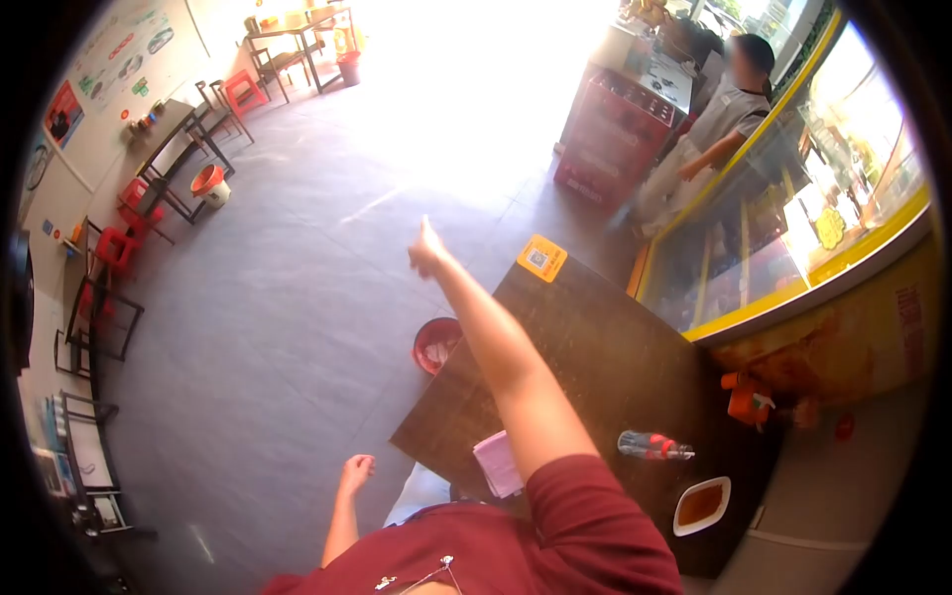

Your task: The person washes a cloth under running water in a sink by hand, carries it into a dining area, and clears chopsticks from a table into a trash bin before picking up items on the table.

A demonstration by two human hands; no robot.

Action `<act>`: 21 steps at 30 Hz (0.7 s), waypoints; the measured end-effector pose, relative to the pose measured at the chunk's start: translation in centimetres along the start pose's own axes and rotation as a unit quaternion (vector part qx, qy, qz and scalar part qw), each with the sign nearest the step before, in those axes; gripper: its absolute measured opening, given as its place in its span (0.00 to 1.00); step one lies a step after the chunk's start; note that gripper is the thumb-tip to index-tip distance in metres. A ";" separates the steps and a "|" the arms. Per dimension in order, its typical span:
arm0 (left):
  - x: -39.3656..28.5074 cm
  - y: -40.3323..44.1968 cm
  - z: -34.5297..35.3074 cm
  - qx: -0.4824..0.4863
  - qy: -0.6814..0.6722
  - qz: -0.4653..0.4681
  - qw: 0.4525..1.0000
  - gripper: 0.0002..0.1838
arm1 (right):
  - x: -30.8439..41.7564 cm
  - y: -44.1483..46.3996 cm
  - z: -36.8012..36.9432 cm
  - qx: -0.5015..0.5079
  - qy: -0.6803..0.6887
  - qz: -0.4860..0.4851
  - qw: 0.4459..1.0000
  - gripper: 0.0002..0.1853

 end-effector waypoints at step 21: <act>-3.4 2.5 0.1 -0.011 -0.032 0.070 0.997 0.10 | -18.3 -16.2 8.0 0.292 0.343 -0.013 0.893 0.17</act>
Point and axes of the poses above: each hand's wrist, its own y-axis towards the middle knuckle, its own z-axis out of the palm, x = y × z, the point moved 8 cm from there along y, towards the middle knuckle, and after that the axes turned 13 degrees about z, right-handed, at the moved point
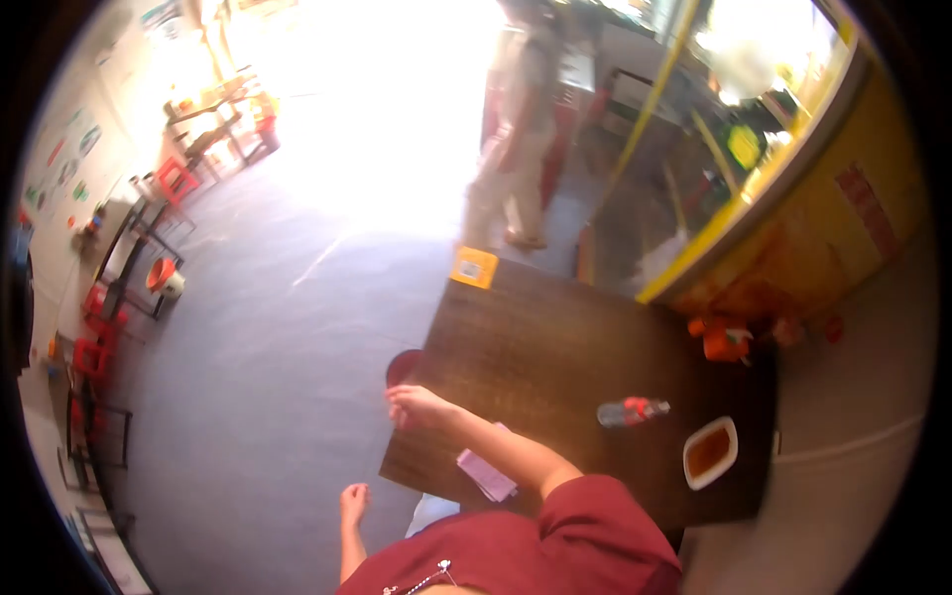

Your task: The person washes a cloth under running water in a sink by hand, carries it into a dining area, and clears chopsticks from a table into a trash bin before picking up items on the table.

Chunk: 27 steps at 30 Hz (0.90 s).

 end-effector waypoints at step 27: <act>-33.9 -10.6 43.8 0.351 0.253 0.454 0.779 0.10 | -34.0 -49.6 -31.0 -0.489 0.343 -0.189 0.780 0.09</act>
Point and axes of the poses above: each hand's wrist, its own y-axis towards the middle knuckle, its own z-axis out of the palm, x = y × z, the point moved 8 cm from there along y, towards the middle knuckle, and after that the axes turned 13 degrees about z, right-handed, at the moved point
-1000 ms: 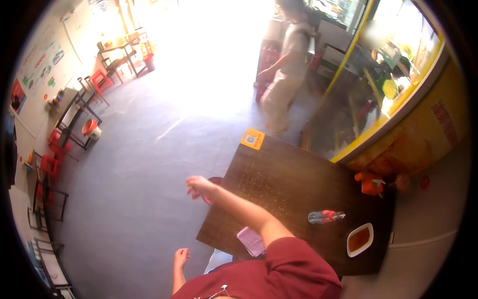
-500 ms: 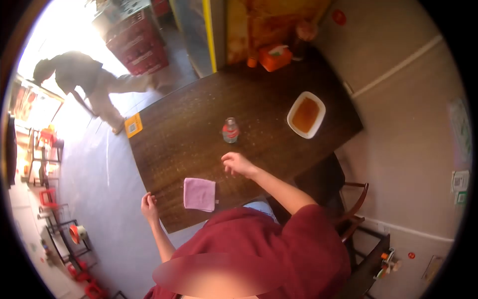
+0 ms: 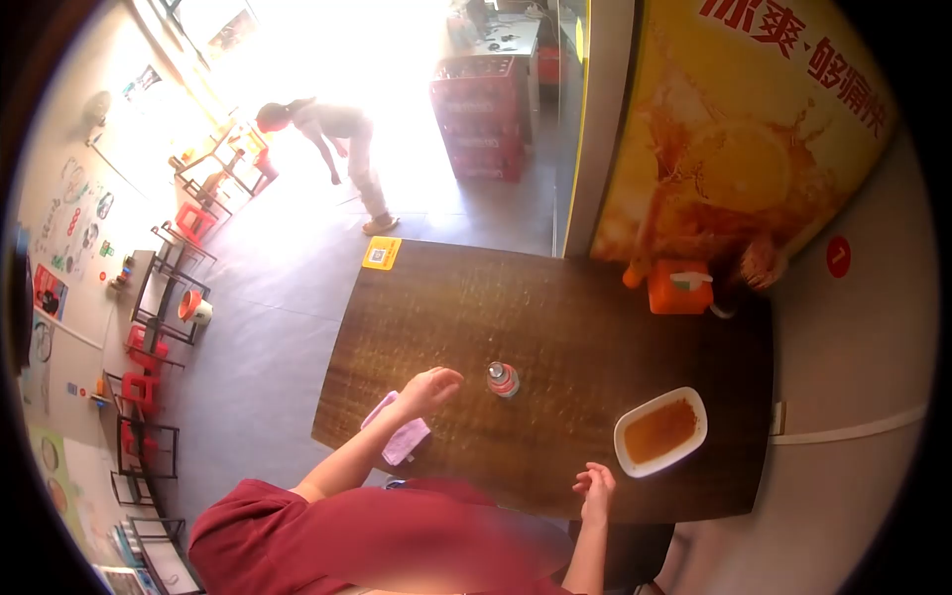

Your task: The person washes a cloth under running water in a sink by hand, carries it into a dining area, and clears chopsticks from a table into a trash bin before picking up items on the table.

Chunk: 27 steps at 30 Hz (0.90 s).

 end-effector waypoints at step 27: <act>4.7 -7.2 -5.0 -0.025 -0.047 -0.082 0.995 0.10 | -2.8 -3.9 6.0 0.030 -0.117 -0.008 0.993 0.08</act>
Point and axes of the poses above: each hand's wrist, its own y-axis towards the middle knuckle, its own z-axis out of the palm, x = y × z, the point moved 8 cm from there along y, towards the middle knuckle, and after that the axes turned 13 degrees about z, right-handed, at the moved point
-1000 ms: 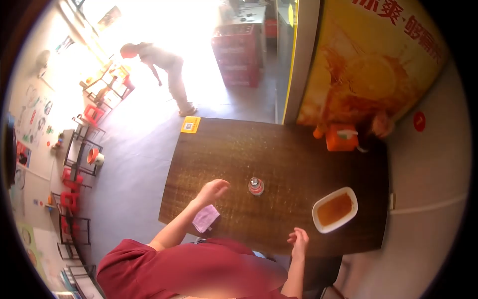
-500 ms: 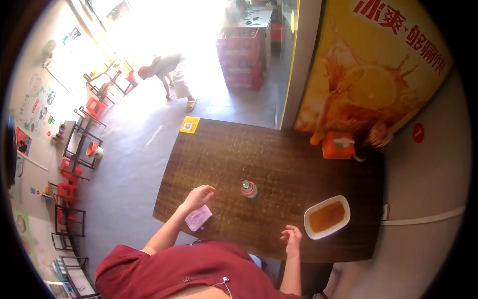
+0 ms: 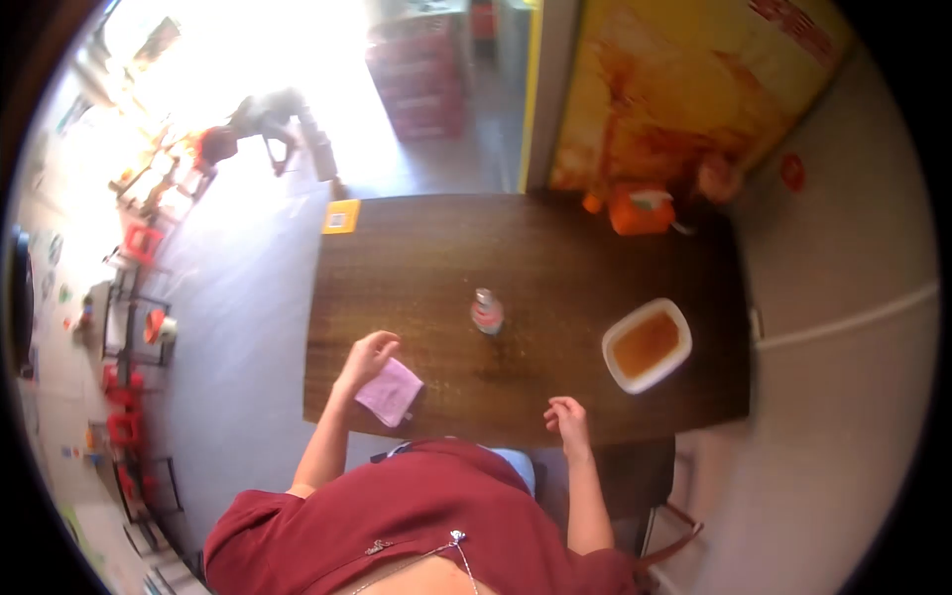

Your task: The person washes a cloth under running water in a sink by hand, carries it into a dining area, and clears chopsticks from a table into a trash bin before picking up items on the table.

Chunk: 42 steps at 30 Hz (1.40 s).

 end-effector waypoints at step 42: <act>-13.6 7.3 11.5 -0.201 -0.061 -0.027 0.977 0.25 | 5.3 9.1 -25.2 -0.009 0.095 -0.014 0.995 0.09</act>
Point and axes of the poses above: each hand's wrist, its own y-axis towards the middle knuckle, its own z-axis out of the palm, x = y × z, the point moved 8 cm from there along y, towards the middle knuckle, and after that the axes turned 13 degrees about z, right-handed, at the moved point
